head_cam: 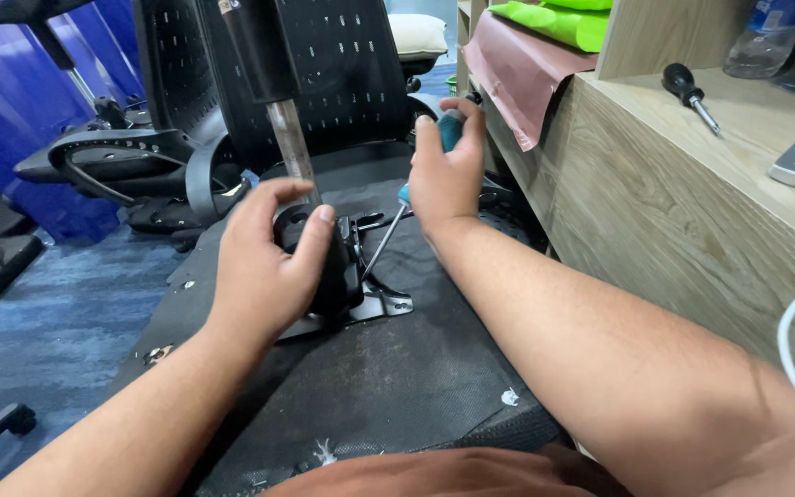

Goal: The person uses a screwdriver to tighten screws on the metal base of an office chair. They hold the chair base steady with one hand while turning the screwdriver with the other to secure the components.

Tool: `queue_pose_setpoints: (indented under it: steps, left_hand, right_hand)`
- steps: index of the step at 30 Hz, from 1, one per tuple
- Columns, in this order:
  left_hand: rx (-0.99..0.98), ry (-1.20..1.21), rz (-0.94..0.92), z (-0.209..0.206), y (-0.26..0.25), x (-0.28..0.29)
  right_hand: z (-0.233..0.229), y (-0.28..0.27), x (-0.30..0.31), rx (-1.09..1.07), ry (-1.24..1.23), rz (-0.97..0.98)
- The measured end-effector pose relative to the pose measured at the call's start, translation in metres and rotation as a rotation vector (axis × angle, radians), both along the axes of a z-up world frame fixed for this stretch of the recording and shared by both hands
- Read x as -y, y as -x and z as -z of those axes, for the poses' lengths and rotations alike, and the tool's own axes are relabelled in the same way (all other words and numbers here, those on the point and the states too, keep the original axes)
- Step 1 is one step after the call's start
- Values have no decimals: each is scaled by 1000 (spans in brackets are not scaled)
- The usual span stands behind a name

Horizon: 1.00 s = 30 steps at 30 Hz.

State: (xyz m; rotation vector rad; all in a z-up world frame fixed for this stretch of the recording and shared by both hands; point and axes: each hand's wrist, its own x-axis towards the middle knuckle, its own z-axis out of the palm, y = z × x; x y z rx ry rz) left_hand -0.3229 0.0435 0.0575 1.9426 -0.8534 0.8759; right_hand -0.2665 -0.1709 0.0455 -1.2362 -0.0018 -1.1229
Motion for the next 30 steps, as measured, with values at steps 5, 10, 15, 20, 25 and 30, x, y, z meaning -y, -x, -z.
queue_pose_setpoints:
  steps: [5, 10, 15, 20, 25, 30]
  left_hand:
    - [478, -102, 31, 2, 23, 7]
    - [284, -342, 442, 7, 37, 21]
    - [65, -454, 392, 16, 34, 32]
    - [-54, -478, 423, 21, 26, 42]
    - [-275, -539, 277, 24, 29, 48]
    - [-246, -529, 198, 23, 31, 58]
  right_hand:
    - [2, -7, 10, 33, 34, 156]
    - [7, -21, 29, 132, 58, 401]
    - [15, -20, 33, 82, 176, 400]
    - [14, -16, 18, 74, 353, 380]
    - [6, -2, 8, -69, 205, 185]
    - [2, 6, 7, -239, 299, 202]
